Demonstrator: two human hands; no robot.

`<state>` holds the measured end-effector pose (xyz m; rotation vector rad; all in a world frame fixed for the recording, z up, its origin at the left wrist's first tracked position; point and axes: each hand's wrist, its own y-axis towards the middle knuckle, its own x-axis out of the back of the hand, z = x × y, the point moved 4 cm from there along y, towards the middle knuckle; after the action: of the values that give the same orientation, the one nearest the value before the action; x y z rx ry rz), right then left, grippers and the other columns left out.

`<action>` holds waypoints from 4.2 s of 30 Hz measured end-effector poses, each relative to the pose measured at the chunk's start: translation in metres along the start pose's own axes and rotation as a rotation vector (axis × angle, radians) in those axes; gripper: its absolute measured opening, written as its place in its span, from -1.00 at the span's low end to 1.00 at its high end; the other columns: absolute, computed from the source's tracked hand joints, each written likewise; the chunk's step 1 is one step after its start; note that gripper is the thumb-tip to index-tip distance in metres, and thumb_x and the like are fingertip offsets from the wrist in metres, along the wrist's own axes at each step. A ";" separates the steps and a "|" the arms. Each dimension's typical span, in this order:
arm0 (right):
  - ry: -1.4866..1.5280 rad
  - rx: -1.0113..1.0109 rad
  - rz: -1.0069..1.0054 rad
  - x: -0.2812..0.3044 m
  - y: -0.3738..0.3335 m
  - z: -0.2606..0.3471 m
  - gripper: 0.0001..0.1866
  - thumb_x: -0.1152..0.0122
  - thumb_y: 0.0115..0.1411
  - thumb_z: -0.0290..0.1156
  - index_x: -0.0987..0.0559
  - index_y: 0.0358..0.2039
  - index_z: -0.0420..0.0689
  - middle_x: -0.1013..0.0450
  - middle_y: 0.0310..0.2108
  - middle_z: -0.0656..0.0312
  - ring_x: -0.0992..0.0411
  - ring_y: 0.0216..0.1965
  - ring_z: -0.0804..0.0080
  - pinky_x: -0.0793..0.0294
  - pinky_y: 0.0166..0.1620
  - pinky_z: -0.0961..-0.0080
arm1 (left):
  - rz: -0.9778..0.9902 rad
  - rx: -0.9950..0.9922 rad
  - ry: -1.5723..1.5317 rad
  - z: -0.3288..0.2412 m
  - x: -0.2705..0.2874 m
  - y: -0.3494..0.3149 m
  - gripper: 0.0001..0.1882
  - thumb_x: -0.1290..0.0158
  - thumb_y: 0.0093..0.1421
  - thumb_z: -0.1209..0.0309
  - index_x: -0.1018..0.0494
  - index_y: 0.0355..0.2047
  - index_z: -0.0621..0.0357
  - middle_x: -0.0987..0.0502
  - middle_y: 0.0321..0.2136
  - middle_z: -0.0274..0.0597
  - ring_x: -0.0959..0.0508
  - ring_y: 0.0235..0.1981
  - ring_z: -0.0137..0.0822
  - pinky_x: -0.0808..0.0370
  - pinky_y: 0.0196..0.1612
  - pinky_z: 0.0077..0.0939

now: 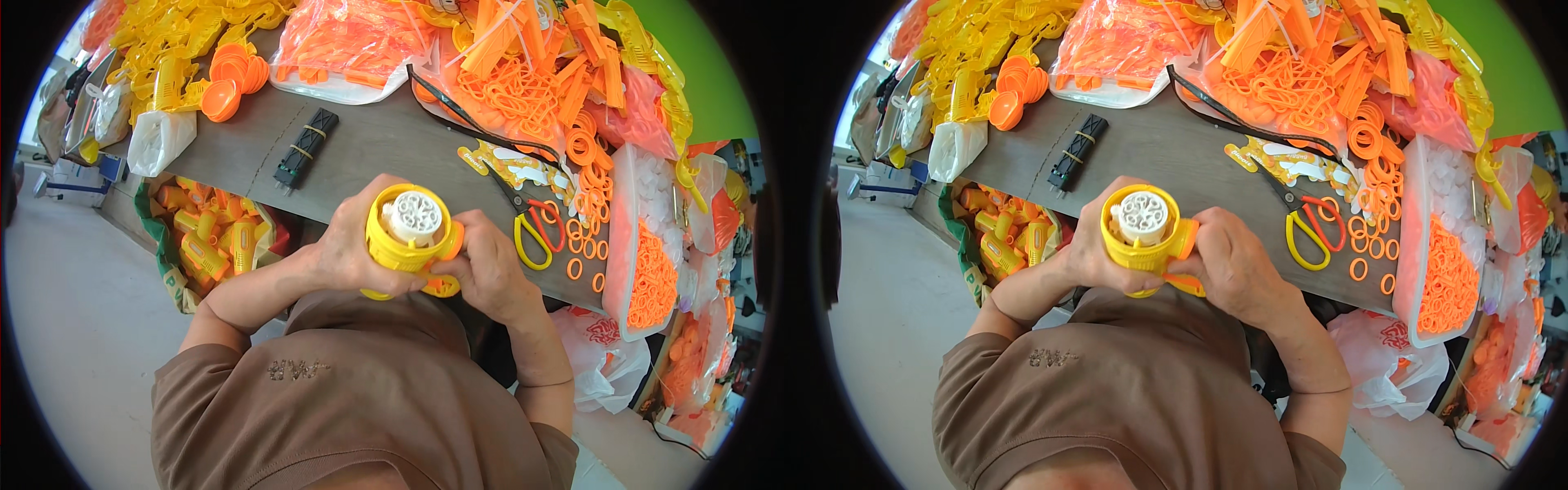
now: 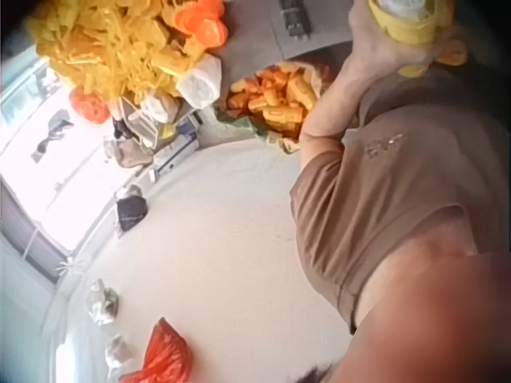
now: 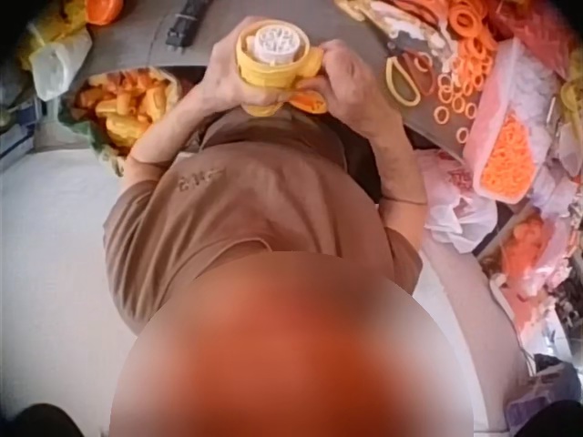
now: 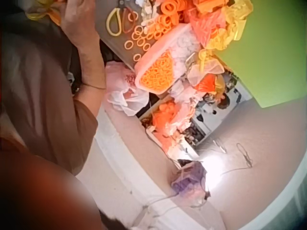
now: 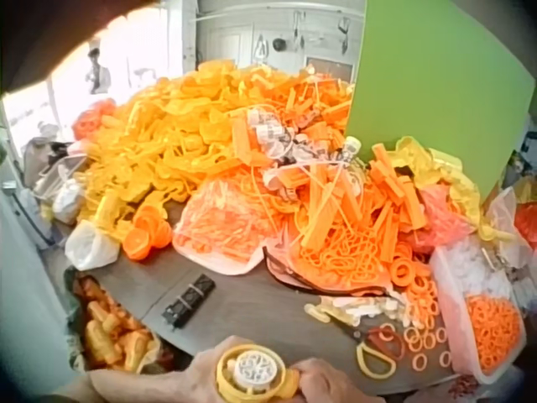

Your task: Assembling the internal and external components of a plastic toy gun.

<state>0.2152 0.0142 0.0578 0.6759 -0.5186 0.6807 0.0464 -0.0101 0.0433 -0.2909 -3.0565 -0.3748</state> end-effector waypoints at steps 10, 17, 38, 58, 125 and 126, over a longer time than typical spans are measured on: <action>0.050 -0.098 0.183 0.000 -0.001 -0.002 -0.66 -0.30 0.02 -0.35 -0.38 -0.30 -0.24 -0.35 -0.37 0.01 -0.38 -0.36 0.05 -0.40 -0.29 0.27 | 0.124 0.120 -0.059 0.006 0.000 -0.002 -0.29 -0.37 -0.34 0.39 -0.32 -0.13 0.30 -0.48 -0.27 -0.19 -0.49 -0.25 -0.42 -0.43 -0.15 -0.46; -0.536 -0.638 -0.595 0.158 -0.028 -0.172 -0.79 -0.13 0.15 -0.33 -0.51 -0.31 -0.22 -0.48 -0.38 0.14 -0.45 -0.35 0.31 -0.41 -0.22 0.42 | -0.007 0.529 -0.681 0.024 -0.003 0.003 -0.27 -0.26 -0.31 0.49 -0.30 -0.03 0.26 -0.50 -0.21 -0.15 -0.50 -0.17 -0.31 -0.43 -0.04 -0.37; -0.953 -0.544 -0.521 0.175 -0.026 -0.199 -0.85 -0.03 0.15 -0.42 -0.50 -0.30 -0.16 -0.48 -0.46 -0.08 -0.46 -0.39 -0.04 -0.41 -0.31 0.14 | 0.150 0.447 -0.436 0.025 -0.025 0.020 -0.42 -0.26 -0.25 0.43 -0.40 -0.13 0.27 -0.53 -0.30 -0.19 -0.51 -0.27 -0.40 -0.44 -0.16 -0.49; -0.979 -0.174 -0.359 0.103 0.024 -0.090 -0.52 0.02 -0.01 -0.68 -0.38 0.00 -0.21 -0.34 -0.30 0.05 -0.43 -0.29 0.10 -0.46 -0.32 0.30 | 0.174 0.389 -0.422 0.026 -0.034 0.031 -0.02 -0.34 -0.31 0.40 -0.14 0.17 0.31 -0.44 -0.08 -0.09 -0.43 -0.04 -0.33 -0.35 0.03 -0.44; 0.354 -0.092 0.205 -0.021 -0.012 -0.022 -0.33 -0.05 0.16 0.11 -0.39 0.11 -0.16 -0.13 0.14 0.03 -0.14 0.15 0.08 -0.12 0.18 0.26 | 0.206 0.378 -0.501 0.040 -0.031 -0.035 -0.10 -0.29 -0.28 0.43 -0.16 0.13 0.22 -0.38 -0.04 -0.15 -0.42 -0.05 -0.33 -0.38 0.00 -0.42; 0.212 -0.037 0.162 -0.019 -0.011 -0.018 -0.31 -0.06 0.15 0.11 -0.38 0.11 -0.17 -0.12 0.15 -0.03 -0.10 0.18 0.02 -0.09 0.20 0.22 | 0.168 0.348 -0.498 0.036 -0.031 -0.037 -0.08 -0.29 -0.26 0.44 -0.11 0.15 0.19 -0.37 -0.04 -0.14 -0.42 -0.04 -0.32 -0.38 0.01 -0.42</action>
<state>0.2148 0.0129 0.0296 0.5227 -0.3909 0.8819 0.0688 -0.0419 -0.0019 -0.7061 -3.4461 0.2843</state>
